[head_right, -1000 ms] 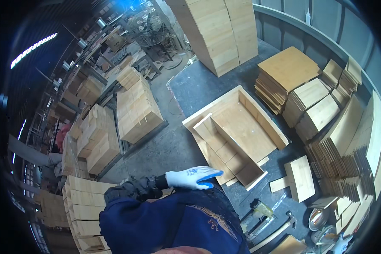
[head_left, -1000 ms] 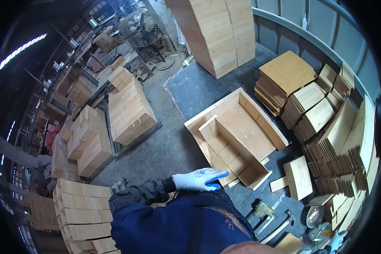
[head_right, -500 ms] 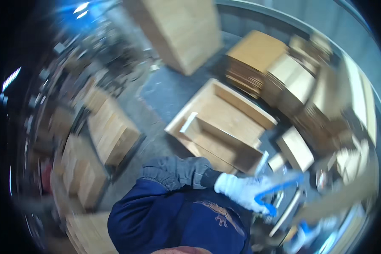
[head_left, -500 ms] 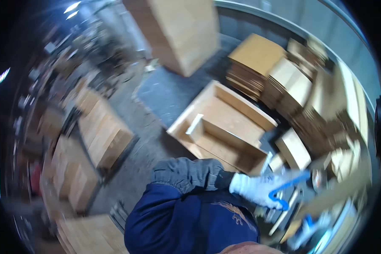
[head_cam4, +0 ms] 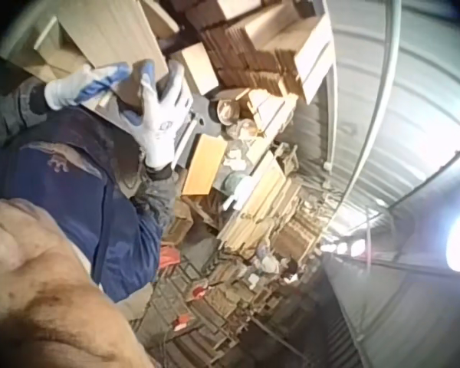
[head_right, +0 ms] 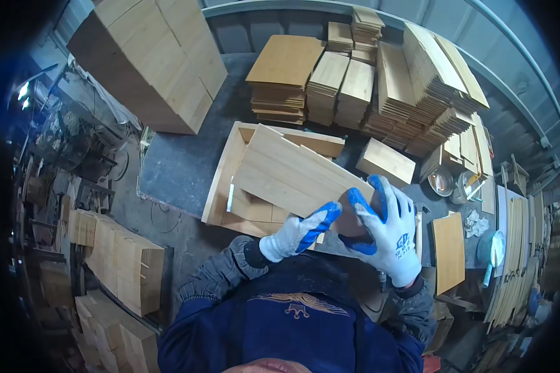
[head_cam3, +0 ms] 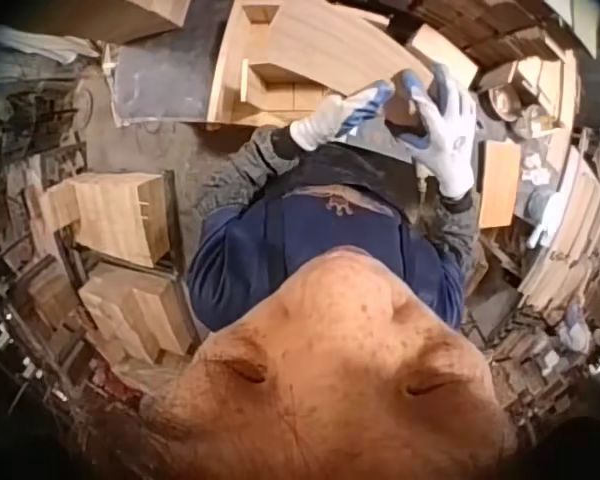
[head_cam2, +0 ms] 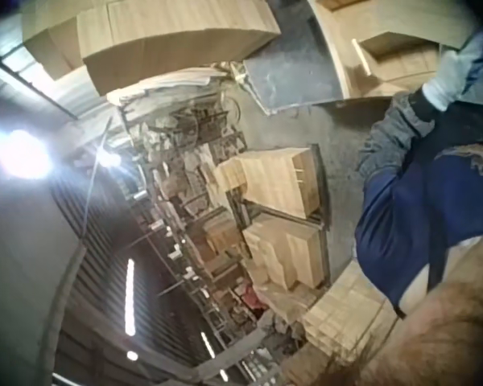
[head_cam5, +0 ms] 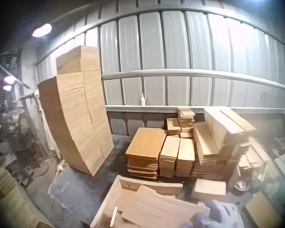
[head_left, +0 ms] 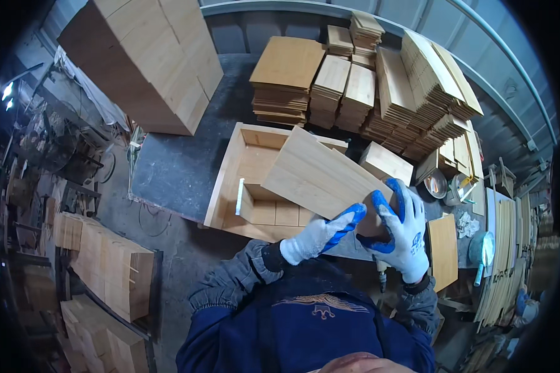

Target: Assemble wooden boxes by joining precut wooden boards using glue and a pneumatic nail gun.

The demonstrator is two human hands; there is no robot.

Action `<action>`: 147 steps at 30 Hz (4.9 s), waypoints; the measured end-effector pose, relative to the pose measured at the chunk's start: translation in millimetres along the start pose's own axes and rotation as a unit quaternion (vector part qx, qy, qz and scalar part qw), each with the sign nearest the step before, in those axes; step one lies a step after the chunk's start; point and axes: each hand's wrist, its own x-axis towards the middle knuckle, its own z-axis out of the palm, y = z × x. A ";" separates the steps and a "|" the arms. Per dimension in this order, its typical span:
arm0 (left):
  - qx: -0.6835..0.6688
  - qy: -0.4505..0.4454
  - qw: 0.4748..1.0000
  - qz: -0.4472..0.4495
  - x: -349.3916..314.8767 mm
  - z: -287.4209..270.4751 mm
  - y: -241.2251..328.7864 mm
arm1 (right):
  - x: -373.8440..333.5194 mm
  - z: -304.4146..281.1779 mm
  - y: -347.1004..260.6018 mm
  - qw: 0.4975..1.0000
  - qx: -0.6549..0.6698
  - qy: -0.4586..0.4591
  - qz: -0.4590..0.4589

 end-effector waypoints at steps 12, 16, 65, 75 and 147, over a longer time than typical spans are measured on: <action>-0.563 0.013 0.795 -0.226 68.5 -153.5 -50.6 | 78.0 -31.5 -18.1 0.957 -0.216 0.060 -0.185; -0.451 -0.274 0.827 -0.197 88.2 -162.3 -67.3 | 121.0 -20.1 -53.6 0.915 -0.293 -0.072 -0.270; -0.220 0.159 0.918 -0.290 -140.3 -78.4 -122.9 | 82.2 136.7 -18.6 0.959 -0.022 -0.277 -0.060; -0.222 0.198 0.895 -0.334 -137.4 -76.5 -114.3 | 84.9 143.7 -23.2 0.961 -0.023 -0.265 -0.079; 0.162 -0.354 0.911 -0.137 68.3 -2.6 -47.7 | -67.9 188.5 127.9 0.797 0.586 0.023 0.147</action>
